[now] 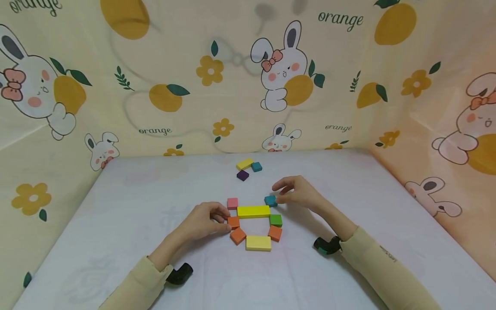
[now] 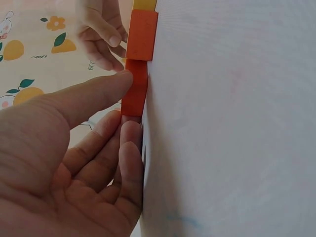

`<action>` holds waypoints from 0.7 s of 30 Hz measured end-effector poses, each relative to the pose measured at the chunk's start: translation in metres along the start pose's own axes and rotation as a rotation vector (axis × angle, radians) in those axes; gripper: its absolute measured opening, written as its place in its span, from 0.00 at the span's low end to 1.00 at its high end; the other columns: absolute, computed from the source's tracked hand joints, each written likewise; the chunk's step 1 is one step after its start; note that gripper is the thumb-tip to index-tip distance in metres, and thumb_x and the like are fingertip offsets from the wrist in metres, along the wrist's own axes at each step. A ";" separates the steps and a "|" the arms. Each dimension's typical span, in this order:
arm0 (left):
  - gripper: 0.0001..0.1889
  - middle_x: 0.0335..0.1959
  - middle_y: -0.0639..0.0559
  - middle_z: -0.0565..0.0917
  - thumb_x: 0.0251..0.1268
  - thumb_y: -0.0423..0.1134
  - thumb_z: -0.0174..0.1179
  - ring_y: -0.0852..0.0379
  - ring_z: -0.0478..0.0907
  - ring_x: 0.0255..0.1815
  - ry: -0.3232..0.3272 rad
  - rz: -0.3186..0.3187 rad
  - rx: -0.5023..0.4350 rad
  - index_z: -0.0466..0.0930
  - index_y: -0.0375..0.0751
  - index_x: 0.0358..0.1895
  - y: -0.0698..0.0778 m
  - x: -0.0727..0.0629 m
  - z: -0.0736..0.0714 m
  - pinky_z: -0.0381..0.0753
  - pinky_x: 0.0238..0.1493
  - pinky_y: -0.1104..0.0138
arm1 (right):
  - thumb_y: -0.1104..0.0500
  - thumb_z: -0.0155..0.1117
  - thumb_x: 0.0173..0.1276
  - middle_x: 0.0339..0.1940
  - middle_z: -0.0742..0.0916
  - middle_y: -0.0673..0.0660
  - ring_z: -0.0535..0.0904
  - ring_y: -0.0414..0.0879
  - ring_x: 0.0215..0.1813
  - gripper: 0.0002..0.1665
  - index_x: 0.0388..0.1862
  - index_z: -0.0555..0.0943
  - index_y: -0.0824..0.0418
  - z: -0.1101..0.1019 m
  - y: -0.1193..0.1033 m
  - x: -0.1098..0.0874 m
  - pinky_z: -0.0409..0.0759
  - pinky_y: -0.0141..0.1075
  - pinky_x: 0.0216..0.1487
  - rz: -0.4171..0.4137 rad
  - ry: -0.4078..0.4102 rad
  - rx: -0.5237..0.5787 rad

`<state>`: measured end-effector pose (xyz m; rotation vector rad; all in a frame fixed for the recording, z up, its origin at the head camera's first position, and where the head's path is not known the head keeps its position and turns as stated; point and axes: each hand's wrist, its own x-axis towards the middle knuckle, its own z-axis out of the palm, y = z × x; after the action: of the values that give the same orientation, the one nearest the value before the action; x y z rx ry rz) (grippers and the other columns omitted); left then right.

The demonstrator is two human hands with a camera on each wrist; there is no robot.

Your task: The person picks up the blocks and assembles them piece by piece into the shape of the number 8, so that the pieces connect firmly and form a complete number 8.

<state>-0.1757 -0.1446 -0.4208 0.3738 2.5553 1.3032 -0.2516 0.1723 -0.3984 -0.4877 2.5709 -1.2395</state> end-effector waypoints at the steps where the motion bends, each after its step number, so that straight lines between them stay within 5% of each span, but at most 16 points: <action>1: 0.16 0.36 0.57 0.81 0.53 0.41 0.75 0.56 0.77 0.38 -0.001 -0.001 0.002 0.82 0.47 0.45 0.000 0.000 0.000 0.79 0.45 0.64 | 0.62 0.75 0.59 0.48 0.86 0.54 0.77 0.52 0.48 0.20 0.51 0.85 0.60 0.000 0.000 0.001 0.78 0.42 0.46 0.006 -0.006 0.001; 10: 0.16 0.36 0.56 0.82 0.53 0.41 0.75 0.56 0.77 0.38 -0.006 -0.002 -0.004 0.82 0.46 0.45 -0.001 0.001 -0.001 0.78 0.44 0.64 | 0.66 0.75 0.57 0.44 0.86 0.52 0.77 0.52 0.45 0.20 0.50 0.84 0.61 0.005 -0.005 0.000 0.80 0.37 0.44 0.073 -0.024 -0.028; 21: 0.16 0.36 0.56 0.82 0.53 0.40 0.75 0.55 0.77 0.38 -0.001 -0.009 -0.014 0.82 0.46 0.44 0.000 -0.001 -0.001 0.79 0.44 0.64 | 0.64 0.78 0.55 0.40 0.86 0.53 0.78 0.51 0.41 0.19 0.47 0.85 0.62 0.009 -0.010 -0.002 0.80 0.37 0.41 0.059 -0.013 -0.055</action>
<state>-0.1754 -0.1454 -0.4204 0.3597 2.5429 1.3172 -0.2444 0.1614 -0.3956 -0.4257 2.5950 -1.1448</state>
